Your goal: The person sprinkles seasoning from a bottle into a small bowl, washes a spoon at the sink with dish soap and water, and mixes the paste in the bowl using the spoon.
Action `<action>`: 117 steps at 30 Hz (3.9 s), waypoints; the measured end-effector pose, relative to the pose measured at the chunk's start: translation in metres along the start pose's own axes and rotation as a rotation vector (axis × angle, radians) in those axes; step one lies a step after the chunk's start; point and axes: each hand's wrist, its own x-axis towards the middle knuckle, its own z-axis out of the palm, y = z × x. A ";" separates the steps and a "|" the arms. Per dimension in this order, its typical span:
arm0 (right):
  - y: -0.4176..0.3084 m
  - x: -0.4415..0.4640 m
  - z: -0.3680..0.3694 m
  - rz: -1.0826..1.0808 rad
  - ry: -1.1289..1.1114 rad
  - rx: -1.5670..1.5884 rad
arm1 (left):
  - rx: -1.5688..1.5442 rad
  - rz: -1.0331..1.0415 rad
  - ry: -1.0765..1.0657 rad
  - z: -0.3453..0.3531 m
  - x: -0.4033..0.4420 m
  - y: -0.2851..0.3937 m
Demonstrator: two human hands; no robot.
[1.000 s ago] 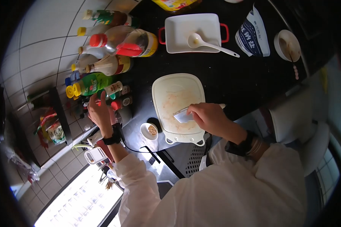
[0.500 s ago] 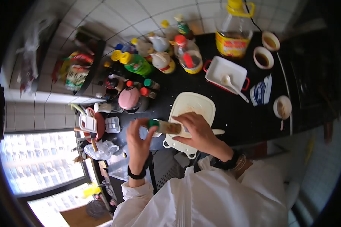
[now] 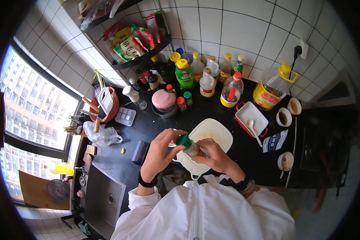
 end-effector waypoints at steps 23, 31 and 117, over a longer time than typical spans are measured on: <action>-0.018 0.022 0.042 -0.218 -0.174 -0.483 | 0.102 -0.014 0.224 -0.019 -0.075 -0.029; -0.040 0.027 0.044 -0.306 -0.120 -0.642 | -0.193 -0.074 0.381 -0.019 -0.086 -0.035; 0.152 0.114 0.065 -0.134 -0.108 -0.865 | -0.816 -1.011 0.945 0.072 -0.267 -0.167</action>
